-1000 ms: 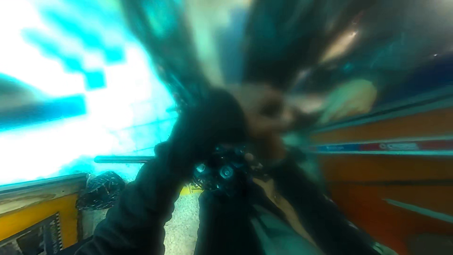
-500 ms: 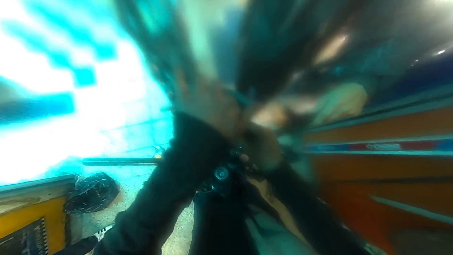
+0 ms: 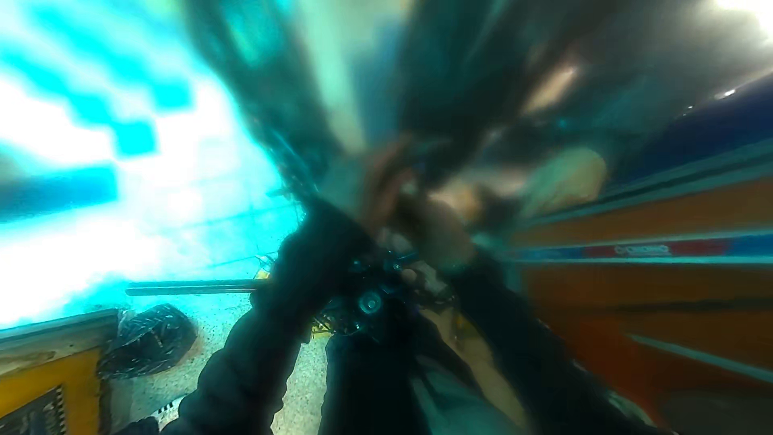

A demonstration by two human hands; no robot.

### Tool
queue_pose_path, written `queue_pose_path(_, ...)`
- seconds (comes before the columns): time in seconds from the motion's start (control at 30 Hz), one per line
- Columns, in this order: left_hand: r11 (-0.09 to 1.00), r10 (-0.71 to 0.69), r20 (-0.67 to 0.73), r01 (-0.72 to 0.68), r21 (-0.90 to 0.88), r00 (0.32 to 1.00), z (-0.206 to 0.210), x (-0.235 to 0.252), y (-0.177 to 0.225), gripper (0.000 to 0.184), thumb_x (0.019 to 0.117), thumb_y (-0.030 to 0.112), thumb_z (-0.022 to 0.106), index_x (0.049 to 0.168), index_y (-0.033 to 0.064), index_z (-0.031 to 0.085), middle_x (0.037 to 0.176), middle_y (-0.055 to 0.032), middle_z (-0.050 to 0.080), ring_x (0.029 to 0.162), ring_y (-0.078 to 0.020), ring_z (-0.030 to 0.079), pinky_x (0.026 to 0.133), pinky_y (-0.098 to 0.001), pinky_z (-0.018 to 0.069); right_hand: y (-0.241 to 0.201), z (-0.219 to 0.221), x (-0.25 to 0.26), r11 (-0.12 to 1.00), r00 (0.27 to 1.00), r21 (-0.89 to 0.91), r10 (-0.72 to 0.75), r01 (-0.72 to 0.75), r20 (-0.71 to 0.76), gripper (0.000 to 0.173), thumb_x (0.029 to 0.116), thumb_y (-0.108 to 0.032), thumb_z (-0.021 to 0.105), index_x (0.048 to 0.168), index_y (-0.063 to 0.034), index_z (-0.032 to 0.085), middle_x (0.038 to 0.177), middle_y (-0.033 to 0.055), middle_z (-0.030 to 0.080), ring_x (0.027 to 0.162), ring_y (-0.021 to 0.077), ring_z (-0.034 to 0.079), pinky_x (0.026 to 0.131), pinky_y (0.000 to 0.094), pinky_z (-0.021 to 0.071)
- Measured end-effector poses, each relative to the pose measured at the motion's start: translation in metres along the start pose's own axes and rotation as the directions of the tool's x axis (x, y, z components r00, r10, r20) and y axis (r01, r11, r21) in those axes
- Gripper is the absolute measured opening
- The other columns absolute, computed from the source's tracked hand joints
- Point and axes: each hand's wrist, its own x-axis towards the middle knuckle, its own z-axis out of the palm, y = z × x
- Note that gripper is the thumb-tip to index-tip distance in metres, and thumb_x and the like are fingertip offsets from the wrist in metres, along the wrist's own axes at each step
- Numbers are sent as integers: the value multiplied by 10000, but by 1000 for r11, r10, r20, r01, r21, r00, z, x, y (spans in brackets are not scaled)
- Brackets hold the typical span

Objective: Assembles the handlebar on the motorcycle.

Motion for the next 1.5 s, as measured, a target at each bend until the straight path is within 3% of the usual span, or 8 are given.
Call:
queue_pose_path(0.5, 989, 107, 50, -112, 100, 993, -1, 8, -23, 357, 990, 108, 630, 1346, 79, 654, 1259, -134, 667, 1181, -219, 639, 1035, -380, 513, 22, 19, 7, 999, 999, -10, -34, 34, -36, 202, 975, -252, 695, 1065, -74, 725, 922, 85, 744, 829, 231, 727, 768, 490, 592)
queue_pose_path(0.7, 955, 237, 152, -259, 143, 959, 4, -3, -11, 526, 948, 662, 482, 1130, 246, 747, 1547, -85, 485, 1508, -380, 298, 1178, -647, 250, 3, 13, -1, 998, 988, -12, 60, -63, -145, 243, 886, -95, 740, 1106, 6, 724, 922, 195, 731, 835, 357, 719, 737, 571, 565)
queue_pose_path(0.87, 961, 167, 71, -178, 210, 983, -43, -7, -35, 587, 1082, 512, 295, 1102, 136, 745, 1412, -125, 603, 1444, -351, 413, 1186, -563, 294, 21, 20, 3, 950, 998, 310, 47, -33, -36, 218, 989, -199, 675, 1143, -47, 655, 922, 48, 728, 805, 120, 713, 769, 351, 617)
queue_pose_path(0.97, 908, 130, 128, -170, 383, 983, -39, 24, -56, 577, 1084, 499, 273, 1241, 163, 715, 1373, -147, 627, 1359, -379, 510, 1112, -650, 337, 17, 21, 5, 971, 998, 231, 51, -58, 36, 271, 1072, -257, 534, 1239, -84, 659, 955, 31, 751, 837, 132, 730, 803, 393, 613)
queue_pose_path(1.13, 907, 375, 264, -411, 93, 889, -20, 48, -68, 556, 1080, 532, 277, 1272, 225, 698, 1446, -21, 589, 1442, -245, 440, 1205, -594, 278, 20, 14, 8, 996, 998, 84, 42, -38, -46, 252, 1028, -248, 619, 1178, -52, 670, 873, 94, 735, 772, 218, 723, 742, 460, 600)
queue_pose_path(1.23, 887, 139, 342, -271, 375, 929, -56, 36, -21, 614, 1052, 587, 301, 1246, 198, 734, 1388, -59, 645, 1415, -321, 471, 1183, -602, 267, 22, 14, 3, 995, 998, 90, -28, 33, -59, 224, 997, -252, 661, 1117, -65, 693, 853, 69, 725, 731, 195, 705, 691, 449, 597)
queue_pose_path(1.33, 743, 323, 266, -418, 523, 908, -48, 49, -78, 575, 1062, 623, 196, 1298, 386, 664, 1388, 34, 643, 1373, -296, 514, 1101, -679, 305, 15, 16, 3, 1000, 1000, 26, 17, -17, 8, 211, 1007, -269, 648, 1131, -107, 702, 870, 69, 735, 761, 222, 719, 700, 489, 595)
queue_pose_path(1.5, 957, 202, 395, -266, 114, 896, -34, 35, -12, 547, 1064, 506, 316, 1147, 201, 762, 1486, -29, 570, 1482, -281, 389, 1216, -576, 246, 15, 14, 4, 999, 1000, 51, 3, -2, -11, 270, 982, -215, 679, 1186, -38, 694, 892, 123, 739, 787, 273, 724, 735, 520, 586)
